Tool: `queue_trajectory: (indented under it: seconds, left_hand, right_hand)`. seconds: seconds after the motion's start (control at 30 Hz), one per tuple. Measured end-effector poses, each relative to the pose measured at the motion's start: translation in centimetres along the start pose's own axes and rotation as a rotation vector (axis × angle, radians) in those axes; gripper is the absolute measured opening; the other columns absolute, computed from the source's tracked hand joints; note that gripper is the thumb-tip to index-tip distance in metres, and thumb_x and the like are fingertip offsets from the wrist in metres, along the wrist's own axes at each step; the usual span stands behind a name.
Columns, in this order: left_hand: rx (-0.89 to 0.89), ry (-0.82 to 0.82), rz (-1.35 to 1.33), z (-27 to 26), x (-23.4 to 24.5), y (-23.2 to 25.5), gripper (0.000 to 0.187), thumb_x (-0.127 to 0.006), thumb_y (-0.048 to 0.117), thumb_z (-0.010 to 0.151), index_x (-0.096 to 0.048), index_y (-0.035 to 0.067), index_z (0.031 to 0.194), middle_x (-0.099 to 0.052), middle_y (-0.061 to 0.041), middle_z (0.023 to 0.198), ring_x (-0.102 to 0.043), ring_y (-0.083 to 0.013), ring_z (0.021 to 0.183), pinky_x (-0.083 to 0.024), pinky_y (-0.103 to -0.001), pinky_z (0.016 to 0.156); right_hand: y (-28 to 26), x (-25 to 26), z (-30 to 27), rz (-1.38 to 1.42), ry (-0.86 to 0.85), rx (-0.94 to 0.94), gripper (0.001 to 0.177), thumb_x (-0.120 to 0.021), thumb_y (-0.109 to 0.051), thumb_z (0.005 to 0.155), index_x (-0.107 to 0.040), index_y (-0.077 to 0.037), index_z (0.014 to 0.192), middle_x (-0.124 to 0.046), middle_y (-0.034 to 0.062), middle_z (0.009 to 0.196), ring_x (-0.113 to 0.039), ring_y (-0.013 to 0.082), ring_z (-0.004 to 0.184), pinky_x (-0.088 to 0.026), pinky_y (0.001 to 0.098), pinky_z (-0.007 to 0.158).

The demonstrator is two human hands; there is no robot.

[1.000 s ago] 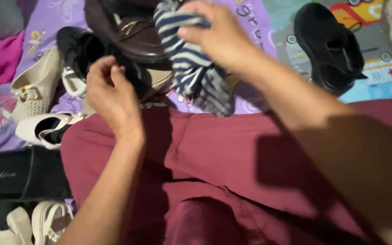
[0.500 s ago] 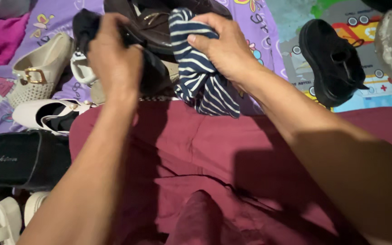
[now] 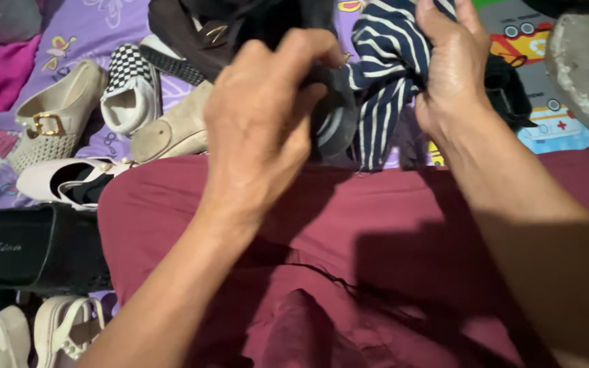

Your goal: The person wipes a black shoe with a striped cloth, rotating it to clean the upper, sides, and sole. After finishing, they place the shoe down and pick up a second black shoe to continue wiping it in the same manner.

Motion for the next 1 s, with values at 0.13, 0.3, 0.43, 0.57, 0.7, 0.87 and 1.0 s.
queue_trajectory:
  seconds: [0.13, 0.3, 0.43, 0.57, 0.7, 0.87, 1.0]
  left_hand:
    - [0.021, -0.084, -0.041, 0.6, -5.9, -2.9, 0.051, -0.08, 0.008, 0.09, -0.057, 0.024, 0.133, -0.062, -0.011, 0.09, -0.064, -0.035, 0.086, -0.05, -0.048, 0.076]
    - [0.398, -0.356, -0.126, -1.8, -12.4, -6.5, 0.047, -0.086, 0.019, 0.075, -0.066, 0.019, 0.118, -0.071, -0.012, 0.094, -0.07, -0.0346, 0.091, -0.053, -0.046, 0.078]
    - [0.207, -0.211, -0.058, -4.7, -14.1, -4.2, 0.023, -0.089, 0.013, 0.071, -0.073, 0.007, 0.087, -0.064, -0.015, 0.111, -0.065, -0.04, 0.104, -0.053, -0.047, 0.089]
    - [0.24, -0.065, -0.07, -6.0, -13.9, -3.8, 0.032, -0.088, 0.02, 0.067, -0.068, 0.003, 0.085, -0.05, -0.02, 0.143, -0.061, -0.0475, 0.116, -0.053, -0.048, 0.093]
    - [0.448, -0.237, -0.223, -5.7, -14.1, -5.5, 0.032, -0.085, 0.021, 0.078, -0.067, -0.002, 0.091, -0.052, -0.019, 0.144, -0.064, -0.0443, 0.112, -0.054, -0.047, 0.092]
    - [0.435, -0.284, -0.223, -6.0, -14.4, -5.7, 0.031, -0.083, 0.022, 0.083, -0.067, -0.003, 0.092, -0.055, -0.018, 0.144, -0.064, -0.0438, 0.112, -0.053, -0.047, 0.093]
    - [0.354, -0.282, -0.264, -6.4, -14.3, -5.0, 0.026, -0.08, 0.019, 0.084, -0.069, -0.002, 0.096, -0.054, -0.021, 0.144, -0.06, -0.044, 0.121, -0.051, -0.046, 0.1]
  right_hand:
    - [1.9, 3.8, 0.2, 0.014, 0.091, -0.143, 0.028, -0.061, -0.003, 0.1, -0.06, -0.002, 0.128, -0.074, 0.0103, 0.108, -0.076, 0.0195, 0.094, -0.064, 0.0333, 0.087]
    - [4.9, 9.1, -0.4, -0.151, 0.268, -0.352, 0.037, -0.062, -0.003, 0.094, -0.061, -0.004, 0.131, -0.074, 0.0086, 0.108, -0.075, 0.0173, 0.091, -0.063, 0.0321, 0.082]
    - [4.4, 13.0, 0.2, -0.083, 0.481, -0.075, 0.044, -0.067, -0.002, 0.09, -0.057, -0.005, 0.133, -0.071, 0.013, 0.116, -0.073, 0.023, 0.1, -0.064, 0.0381, 0.089]
    - [4.3, 11.4, 1.1, -0.592, 0.399, 0.093, 0.057, -0.078, -0.01, 0.087, -0.051, -0.009, 0.137, -0.061, 0.009, 0.13, -0.062, 0.0225, 0.12, -0.05, 0.037, 0.103]
    - [7.3, 7.8, -2.7, -0.865, 0.257, -0.089, 0.053, -0.069, -0.008, 0.082, -0.057, -0.009, 0.133, -0.059, 0.0112, 0.128, -0.058, 0.0243, 0.121, -0.045, 0.035, 0.104]
    - [8.1, 7.1, -7.6, -1.115, -0.028, 0.063, 0.036, -0.069, -0.004, 0.081, -0.066, -0.008, 0.117, -0.061, 0.0166, 0.118, -0.058, 0.0301, 0.115, -0.047, 0.0379, 0.102]
    - [7.1, 8.0, -2.1, -1.082, 0.057, 0.215, 0.04, -0.07, -0.001, 0.081, -0.064, -0.005, 0.12, -0.064, 0.0162, 0.12, -0.061, 0.0307, 0.116, -0.047, 0.0393, 0.1]
Point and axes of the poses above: each hand's wrist, its own z-axis towards the middle knuckle, its own x-axis out of the back of the hand, y = z × x, the point moved 4 cm from there along z, towards the middle knuckle
